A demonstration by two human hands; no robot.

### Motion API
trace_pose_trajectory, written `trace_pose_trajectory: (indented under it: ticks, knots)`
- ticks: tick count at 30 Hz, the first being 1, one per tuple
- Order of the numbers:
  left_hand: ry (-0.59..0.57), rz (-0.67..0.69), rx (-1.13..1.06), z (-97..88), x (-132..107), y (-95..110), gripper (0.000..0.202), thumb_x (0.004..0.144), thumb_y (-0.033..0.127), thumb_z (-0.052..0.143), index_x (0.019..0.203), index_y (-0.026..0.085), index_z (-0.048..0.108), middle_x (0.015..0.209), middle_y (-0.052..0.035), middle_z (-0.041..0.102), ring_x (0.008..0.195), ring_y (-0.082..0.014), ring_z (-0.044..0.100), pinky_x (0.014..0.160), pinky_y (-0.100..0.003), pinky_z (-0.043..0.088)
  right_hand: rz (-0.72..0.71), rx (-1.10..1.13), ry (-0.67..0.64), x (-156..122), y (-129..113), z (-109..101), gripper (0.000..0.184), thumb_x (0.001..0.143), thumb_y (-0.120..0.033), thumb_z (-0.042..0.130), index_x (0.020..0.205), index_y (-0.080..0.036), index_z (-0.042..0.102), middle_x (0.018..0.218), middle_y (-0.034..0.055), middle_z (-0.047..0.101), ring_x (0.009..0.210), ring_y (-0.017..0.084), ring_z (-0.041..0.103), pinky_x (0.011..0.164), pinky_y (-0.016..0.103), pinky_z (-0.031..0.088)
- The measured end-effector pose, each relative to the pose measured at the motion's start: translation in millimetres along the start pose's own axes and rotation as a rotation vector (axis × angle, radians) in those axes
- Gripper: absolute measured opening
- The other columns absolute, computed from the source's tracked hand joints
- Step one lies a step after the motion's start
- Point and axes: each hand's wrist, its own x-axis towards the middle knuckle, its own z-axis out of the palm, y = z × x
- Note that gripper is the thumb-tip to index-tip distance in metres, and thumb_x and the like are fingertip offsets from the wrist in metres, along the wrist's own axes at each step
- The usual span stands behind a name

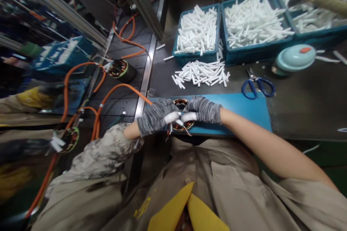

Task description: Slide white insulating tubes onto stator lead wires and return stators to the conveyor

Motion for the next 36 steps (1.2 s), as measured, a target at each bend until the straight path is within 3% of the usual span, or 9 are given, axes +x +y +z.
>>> trace_pose_trajectory:
  ticks: [7,11,13,16,18,22,31,33,36]
  knots:
    - [0.023,0.040,-0.077,1.8,0,-11,0.044,0.107,0.043,0.035,0.103,0.015,0.069,0.100,-0.0102,0.072,0.095,-0.0210,0.066,0.091,-0.036,0.053,-0.073,-0.129,-0.027,2,-5,0,0.051,0.102,-0.053,0.044,0.083,-0.017,0.073,0.075,0.0034,0.068,0.068,0.015,0.056,0.069,0.029,0.043]
    - [-0.117,0.019,0.052,-0.5,10,-13,0.045,0.105,0.048,0.041,0.103,0.015,0.072,0.099,-0.0102,0.074,0.092,-0.0213,0.068,0.086,-0.033,0.053,0.090,-0.449,0.052,8,-12,14,0.052,0.099,-0.055,0.049,0.073,-0.018,0.074,0.066,0.0069,0.065,0.065,0.019,0.054,0.068,0.033,0.040]
    - [-0.220,0.013,0.117,-4.8,16,-9,0.047,0.104,0.050,0.041,0.100,0.016,0.073,0.095,-0.0090,0.075,0.086,-0.0205,0.069,0.079,-0.030,0.053,0.120,-0.486,0.089,6,-13,17,0.046,0.097,-0.053,0.054,0.075,-0.018,0.075,0.067,0.0080,0.066,0.068,0.021,0.057,0.071,0.035,0.043]
    - [-0.313,-0.028,0.203,-12.0,25,2,0.050,0.104,0.054,0.041,0.098,0.017,0.073,0.091,-0.0080,0.075,0.080,-0.0207,0.069,0.070,-0.029,0.050,0.061,-0.320,0.223,-9,-6,16,0.028,0.088,-0.047,0.069,0.094,-0.020,0.076,0.089,0.0099,0.071,0.085,0.024,0.064,0.080,0.038,0.050]
    - [-0.346,-0.034,0.243,-15.6,33,11,0.046,0.104,0.052,0.043,0.097,0.017,0.073,0.089,-0.0076,0.075,0.078,-0.0213,0.069,0.065,-0.029,0.047,0.038,-0.101,0.318,-22,2,15,0.031,0.084,-0.044,0.074,0.105,-0.021,0.073,0.102,0.0101,0.072,0.093,0.025,0.066,0.085,0.040,0.054]
    - [-0.383,0.067,0.251,-16.9,50,20,0.032,0.101,0.044,0.054,0.097,0.017,0.072,0.083,-0.0064,0.073,0.073,-0.0208,0.068,0.063,-0.029,0.045,0.139,0.246,0.430,-40,14,20,0.033,0.080,-0.047,0.077,0.099,-0.022,0.068,0.094,0.0064,0.074,0.087,0.023,0.069,0.083,0.040,0.058]
    - [-0.309,0.121,0.292,-2.9,50,40,0.040,0.105,0.043,0.043,0.112,0.015,0.070,0.113,-0.0144,0.073,0.103,-0.0306,0.068,0.086,-0.043,0.051,0.102,0.301,0.529,-40,18,31,0.032,0.076,-0.048,0.083,0.086,-0.022,0.068,0.093,0.0031,0.073,0.088,0.022,0.069,0.089,0.042,0.057]
    - [-0.284,0.118,0.243,-3.9,46,33,0.042,0.104,0.046,0.045,0.114,0.014,0.070,0.116,-0.0150,0.072,0.106,-0.0308,0.068,0.090,-0.045,0.052,0.103,0.282,0.564,-43,20,34,0.031,0.078,-0.048,0.082,0.087,-0.022,0.068,0.094,0.0030,0.073,0.088,0.022,0.068,0.088,0.041,0.057]
    - [-0.100,0.152,0.049,-8.8,38,6,0.056,0.093,0.055,0.065,0.130,0.013,0.064,0.131,-0.0184,0.066,0.119,-0.0322,0.064,0.101,-0.047,0.050,0.107,0.198,0.633,-54,21,39,0.028,0.081,-0.046,0.081,0.092,-0.024,0.069,0.097,0.0036,0.074,0.091,0.023,0.069,0.089,0.042,0.058]
